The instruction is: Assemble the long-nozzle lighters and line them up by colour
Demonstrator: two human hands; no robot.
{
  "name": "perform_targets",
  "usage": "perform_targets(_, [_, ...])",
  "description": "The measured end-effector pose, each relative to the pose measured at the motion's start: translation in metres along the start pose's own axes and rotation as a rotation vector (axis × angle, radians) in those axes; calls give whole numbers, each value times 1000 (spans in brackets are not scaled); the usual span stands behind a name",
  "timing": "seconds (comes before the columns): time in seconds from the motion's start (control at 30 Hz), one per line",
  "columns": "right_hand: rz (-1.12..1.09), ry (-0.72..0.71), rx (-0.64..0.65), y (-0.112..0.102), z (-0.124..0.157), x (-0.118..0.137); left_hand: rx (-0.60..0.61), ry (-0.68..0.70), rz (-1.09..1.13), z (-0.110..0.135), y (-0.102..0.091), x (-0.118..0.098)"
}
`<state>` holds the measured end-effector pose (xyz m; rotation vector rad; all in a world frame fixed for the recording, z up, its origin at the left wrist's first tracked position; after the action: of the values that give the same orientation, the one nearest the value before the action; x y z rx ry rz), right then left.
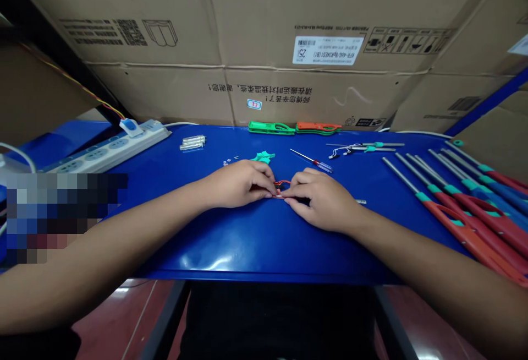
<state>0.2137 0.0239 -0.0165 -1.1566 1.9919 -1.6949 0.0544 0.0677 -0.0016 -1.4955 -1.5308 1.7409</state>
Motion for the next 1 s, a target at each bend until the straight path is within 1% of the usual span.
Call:
perform_targets(0.13, [85, -1, 33, 0, 3, 4, 11, 68, -125, 3, 3, -1])
perform_targets(0.23, [32, 11, 14, -1, 4, 3, 18, 106, -185, 4, 4, -4])
perform_targets(0.43, [-34, 38, -16, 0, 6, 1, 23, 116, -278, 6, 5, -8])
perform_targets(0.53, [-46, 58, -26, 0, 6, 1, 21, 100, -273, 6, 4, -8])
perform_targets(0.73, [-23, 35, -19, -1, 7, 4, 31, 91, -309, 8, 5, -9])
perform_targets(0.9, [-143, 127, -21, 2, 5, -2, 1, 73, -181, 6, 4, -7])
perform_targets(1.0, [-127, 129, -16, 2, 4, -1, 1, 69, -140, 5, 4, -7])
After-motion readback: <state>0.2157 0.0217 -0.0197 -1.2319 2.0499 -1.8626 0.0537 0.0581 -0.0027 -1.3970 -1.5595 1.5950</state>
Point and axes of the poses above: each hand's wrist, its own z-axis away from the middle knuckle, its own y-axis out of the palm, x = y × z, the point moved 5 cm from there along -z, towards the middle knuckle, and after that the axes turned 6 degrees about -y, right-handed, at the moved point
